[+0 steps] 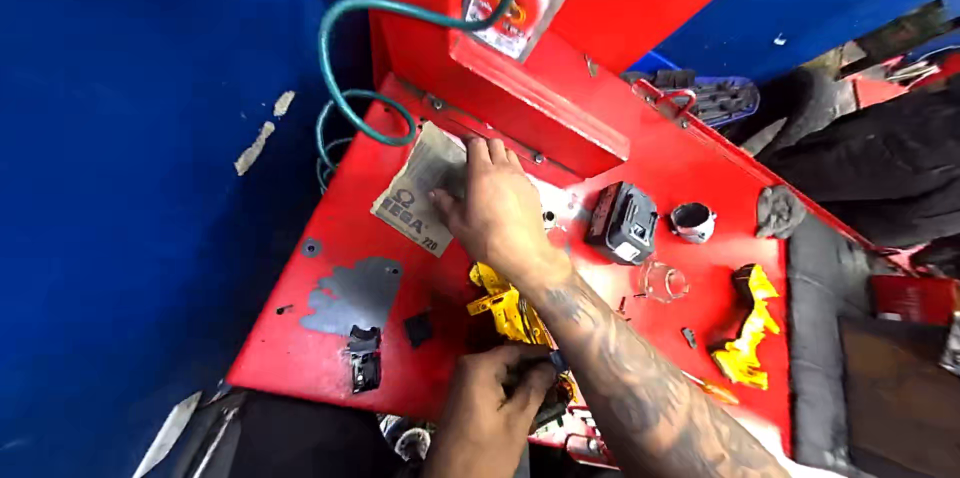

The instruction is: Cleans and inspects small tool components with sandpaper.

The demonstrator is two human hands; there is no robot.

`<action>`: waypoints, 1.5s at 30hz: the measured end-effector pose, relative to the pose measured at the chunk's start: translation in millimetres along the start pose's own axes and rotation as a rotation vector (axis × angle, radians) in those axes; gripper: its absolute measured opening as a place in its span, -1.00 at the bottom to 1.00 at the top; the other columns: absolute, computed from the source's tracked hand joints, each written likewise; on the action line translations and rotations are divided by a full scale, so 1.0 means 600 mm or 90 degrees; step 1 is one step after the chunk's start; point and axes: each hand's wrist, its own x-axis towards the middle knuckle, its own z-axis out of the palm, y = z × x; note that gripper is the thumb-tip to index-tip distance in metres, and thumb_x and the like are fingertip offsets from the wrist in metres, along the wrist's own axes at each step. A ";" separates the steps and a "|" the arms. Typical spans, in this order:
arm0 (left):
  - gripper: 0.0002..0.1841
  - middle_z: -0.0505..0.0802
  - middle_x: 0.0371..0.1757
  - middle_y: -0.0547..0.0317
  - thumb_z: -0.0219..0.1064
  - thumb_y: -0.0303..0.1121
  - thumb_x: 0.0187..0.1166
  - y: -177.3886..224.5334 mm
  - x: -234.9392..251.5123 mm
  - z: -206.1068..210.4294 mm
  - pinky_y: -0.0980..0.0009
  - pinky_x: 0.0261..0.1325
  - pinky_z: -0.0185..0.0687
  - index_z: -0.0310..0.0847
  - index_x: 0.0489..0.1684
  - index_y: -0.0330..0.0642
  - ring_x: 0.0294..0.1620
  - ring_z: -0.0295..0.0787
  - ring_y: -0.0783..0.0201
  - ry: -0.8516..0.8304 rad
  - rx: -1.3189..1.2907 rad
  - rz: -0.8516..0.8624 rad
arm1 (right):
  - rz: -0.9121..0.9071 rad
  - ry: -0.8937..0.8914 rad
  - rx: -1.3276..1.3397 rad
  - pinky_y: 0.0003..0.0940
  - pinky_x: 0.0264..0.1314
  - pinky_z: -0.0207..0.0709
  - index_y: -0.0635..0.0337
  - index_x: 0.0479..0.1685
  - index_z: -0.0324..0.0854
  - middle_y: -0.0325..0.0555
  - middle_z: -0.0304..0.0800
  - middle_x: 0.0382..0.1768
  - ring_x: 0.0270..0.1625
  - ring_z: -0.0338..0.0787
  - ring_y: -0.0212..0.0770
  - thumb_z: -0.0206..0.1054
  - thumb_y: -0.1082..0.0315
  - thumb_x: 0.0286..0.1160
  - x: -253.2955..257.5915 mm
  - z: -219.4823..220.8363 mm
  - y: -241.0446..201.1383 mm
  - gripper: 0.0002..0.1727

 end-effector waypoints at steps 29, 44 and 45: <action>-0.81 0.92 -0.31 0.22 0.33 -0.35 0.68 -0.004 -0.024 -0.004 0.44 -0.42 0.80 0.80 0.04 -0.22 -0.49 0.83 0.35 0.045 -0.012 0.027 | -0.056 -0.224 -0.132 0.29 0.21 0.56 -0.08 0.59 0.40 0.24 0.38 0.46 0.48 0.48 0.30 0.85 0.01 -0.20 0.116 -0.016 -0.012 0.09; -0.78 0.93 -0.27 0.16 0.32 -0.35 0.71 0.009 -0.017 0.035 0.37 -0.40 0.78 0.81 0.11 -0.22 -0.47 0.82 0.28 0.144 0.076 0.037 | 0.234 0.267 0.623 -0.04 -0.10 0.80 0.16 0.09 0.65 -0.02 0.80 -0.14 -0.16 0.83 -0.08 0.41 0.29 0.57 -0.379 -0.215 0.133 -0.77; -0.77 0.93 -0.26 0.15 0.31 -0.33 0.71 0.004 -0.022 0.031 0.35 -0.39 0.79 0.81 0.12 -0.22 -0.46 0.82 0.27 0.152 0.094 0.053 | 0.282 0.269 0.678 -0.04 -0.07 0.79 0.28 0.09 0.63 0.02 0.79 -0.16 -0.15 0.83 -0.06 0.41 0.35 0.53 -0.448 -0.204 0.145 -0.74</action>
